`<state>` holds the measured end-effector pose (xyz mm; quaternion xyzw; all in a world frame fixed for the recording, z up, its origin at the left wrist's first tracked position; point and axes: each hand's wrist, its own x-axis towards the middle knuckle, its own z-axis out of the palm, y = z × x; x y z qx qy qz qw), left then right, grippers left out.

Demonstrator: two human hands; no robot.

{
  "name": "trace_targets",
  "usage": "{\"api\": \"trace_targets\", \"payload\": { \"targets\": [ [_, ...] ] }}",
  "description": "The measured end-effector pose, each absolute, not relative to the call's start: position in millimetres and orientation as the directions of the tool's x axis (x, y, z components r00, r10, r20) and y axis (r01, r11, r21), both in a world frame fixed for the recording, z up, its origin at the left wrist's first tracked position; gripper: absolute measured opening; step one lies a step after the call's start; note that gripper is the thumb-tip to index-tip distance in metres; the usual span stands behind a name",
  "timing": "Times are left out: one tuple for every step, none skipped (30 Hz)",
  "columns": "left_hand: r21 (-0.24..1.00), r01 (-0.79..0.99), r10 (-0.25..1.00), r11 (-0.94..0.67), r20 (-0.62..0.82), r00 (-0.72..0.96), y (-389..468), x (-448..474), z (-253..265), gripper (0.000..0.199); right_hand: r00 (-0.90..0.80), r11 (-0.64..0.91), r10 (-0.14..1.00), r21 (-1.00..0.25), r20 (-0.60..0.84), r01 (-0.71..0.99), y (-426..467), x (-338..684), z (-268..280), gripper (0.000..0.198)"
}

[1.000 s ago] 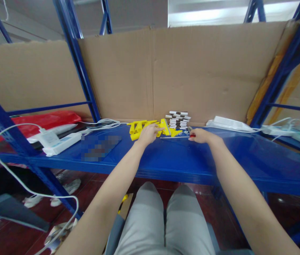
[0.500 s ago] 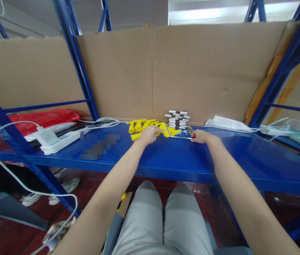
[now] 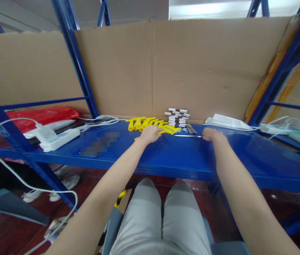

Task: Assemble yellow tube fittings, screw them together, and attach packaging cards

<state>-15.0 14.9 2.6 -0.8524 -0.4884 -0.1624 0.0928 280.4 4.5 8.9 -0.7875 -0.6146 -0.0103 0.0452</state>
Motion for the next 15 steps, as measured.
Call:
{"api": "trace_targets", "payload": {
  "targets": [
    [-0.012,0.869,0.809,-0.495,0.359,0.465,12.4,-12.6,3.6,0.04,0.295,-0.293,0.955,-0.051,0.039,0.955,2.5,279.8,9.9,0.033],
    [-0.027,0.872,0.812,-0.488,0.352,0.465,9.9,-9.9,4.6,0.039,0.34,-0.34,0.94,-0.04,0.013,0.94,0.7,278.8,10.8,0.037],
    [-0.043,0.874,0.814,-0.483,0.346,0.467,7.5,-7.0,5.6,0.038,0.376,-0.376,0.927,-0.03,-0.001,0.926,-0.8,277.7,11.6,0.041],
    [-0.06,0.875,0.815,-0.48,0.337,0.471,5.1,-3.9,6.6,0.037,0.396,-0.395,0.918,-0.026,0.009,0.918,-2.0,276.6,12.2,0.044],
    [-0.074,0.875,0.817,-0.478,0.33,0.474,2.8,-0.6,7.5,0.036,0.408,-0.408,0.913,-0.025,0.019,0.913,-2.7,275.7,12.5,0.047],
    [-0.09,0.877,0.819,-0.471,0.323,0.473,0.3,3.0,8.4,0.035,0.417,-0.417,0.908,-0.025,0.026,0.909,-3.2,275.0,12.5,0.049],
    [-0.108,0.882,0.826,-0.459,0.313,0.468,-2.3,6.7,9.2,0.035,0.426,-0.425,0.904,-0.028,0.031,0.905,-3.3,274.5,12.3,0.05],
    [-0.123,0.887,0.834,-0.445,0.303,0.461,-5.1,10.5,9.9,0.035,0.433,-0.432,0.901,-0.031,0.034,0.901,-3.3,274.2,11.8,0.051],
    [-0.132,0.894,0.845,-0.428,0.294,0.447,-8.1,14.4,10.5,0.035,0.44,-0.438,0.898,-0.036,0.034,0.898,-3.1,273.9,11.3,0.052],
    [-0.133,0.9,0.855,-0.416,0.281,0.436,-11.1,18.3,11.0,0.036,0.446,-0.444,0.895,-0.041,0.034,0.895,-3.0,273.7,10.6,0.052],
    [-0.13,0.902,0.861,-0.411,0.271,0.431,-14.2,22.1,11.2,0.036,0.451,-0.449,0.892,-0.046,0.035,0.892,-2.9,273.6,10.0,0.052],
    [-0.125,0.904,0.864,-0.408,0.267,0.427,-17.0,25.8,11.3,0.036,0.454,-0.452,0.89,-0.049,0.039,0.891,-2.8,273.4,9.5,0.052],
    [-0.118,0.909,0.87,-0.399,0.264,0.416,-19.5,29.3,11.3,0.037,0.456,-0.454,0.889,-0.052,0.041,0.89,-2.7,273.3,9.1,0.053],
    [-0.113,0.916,0.879,-0.384,0.258,0.4,-21.4,32.5,11.2,0.039,0.458,-0.456,0.888,-0.053,0.045,0.889,-2.7,273.1,8.8,0.053],
    [-0.111,0.921,0.886,-0.374,0.252,0.39,-22.7,35.5,11.1,0.04,0.457,-0.455,0.888,-0.053,0.046,0.889,-2.6,273.0,8.8,0.053]
  ]
}}
